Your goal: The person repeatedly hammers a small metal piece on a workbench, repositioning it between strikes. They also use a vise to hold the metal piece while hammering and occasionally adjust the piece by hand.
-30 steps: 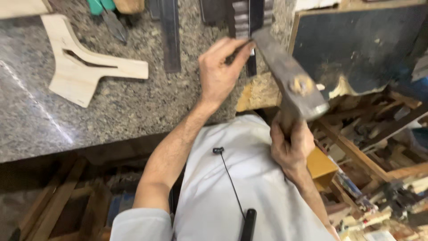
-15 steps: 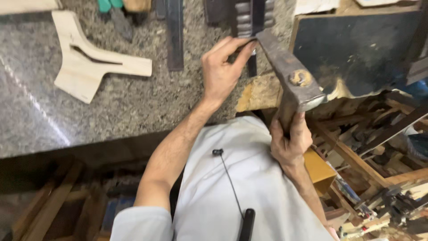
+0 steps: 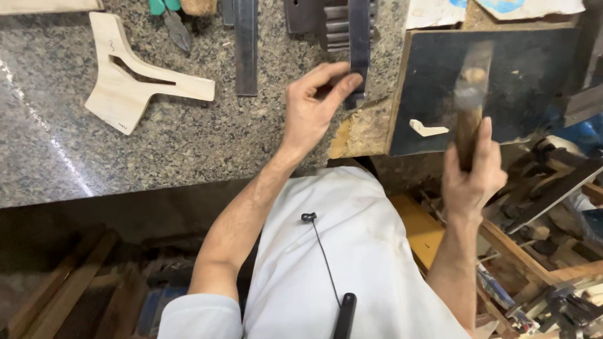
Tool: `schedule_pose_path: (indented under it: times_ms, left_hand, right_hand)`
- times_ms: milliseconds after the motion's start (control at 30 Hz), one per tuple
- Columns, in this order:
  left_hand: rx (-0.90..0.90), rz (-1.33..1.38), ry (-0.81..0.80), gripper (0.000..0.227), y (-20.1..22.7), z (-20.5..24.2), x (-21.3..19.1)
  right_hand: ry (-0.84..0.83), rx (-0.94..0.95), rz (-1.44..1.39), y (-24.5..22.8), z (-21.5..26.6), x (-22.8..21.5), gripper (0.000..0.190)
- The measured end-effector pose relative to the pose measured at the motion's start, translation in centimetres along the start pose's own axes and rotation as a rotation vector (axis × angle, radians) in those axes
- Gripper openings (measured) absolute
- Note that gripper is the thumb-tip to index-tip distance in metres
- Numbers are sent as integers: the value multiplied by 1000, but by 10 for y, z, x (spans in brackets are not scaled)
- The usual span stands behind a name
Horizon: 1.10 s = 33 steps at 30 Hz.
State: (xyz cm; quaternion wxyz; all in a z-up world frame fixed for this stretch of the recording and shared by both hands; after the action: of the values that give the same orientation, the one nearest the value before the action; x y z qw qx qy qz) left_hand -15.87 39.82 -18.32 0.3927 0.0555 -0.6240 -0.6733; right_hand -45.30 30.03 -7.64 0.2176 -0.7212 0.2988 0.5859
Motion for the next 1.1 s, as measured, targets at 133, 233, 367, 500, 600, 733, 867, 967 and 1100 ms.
schedule_pose_path:
  times_ms: [133,233,367,500,600,733,867,967,1100]
  left_hand:
    - [-29,123,-41,22,13,21,20]
    - [-35,157,-106,22,17,32,41]
    - [-7,158,-138,19,11,41,81]
    - [-25,-37,-98,18,-6,46,131]
    - [19,-235,-82,18,-13,52,156]
    - [331,-678,-75,16,3,49,161]
    - [617,-977,-200,25,6,40,168]
    - [656,-1113,-332,32,-5,26,169]
    - [717,-1186,-451,20,-23,13,163]
  right_hand:
    - [-70,-52,291,72,-3,17,63]
    - [-85,35,412,105,-12,28,59]
    - [-3,99,-82,73,-39,1,32]
    - [-179,86,-637,5,-55,-21,30]
    - [-186,102,-661,26,-67,-18,18]
    - [-80,-167,-394,64,-64,-1,23]
    - [-67,-357,-353,77,-53,27,23]
    - [-123,-402,-395,73,-54,34,25]
    - [-142,-383,-428,69,-55,23,45]
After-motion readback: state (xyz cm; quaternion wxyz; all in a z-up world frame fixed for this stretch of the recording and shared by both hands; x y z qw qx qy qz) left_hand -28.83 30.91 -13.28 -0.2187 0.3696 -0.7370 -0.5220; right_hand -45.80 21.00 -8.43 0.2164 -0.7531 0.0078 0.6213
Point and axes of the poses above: each hand's wrist, its own z-axis away from the middle knuckle, its own x-axis out of the palm, y = z × x, the point moved 4 cm from there along -z, towards the middle knuckle, and after that the axes turned 6 degrees about z, right-handed, at the moved point
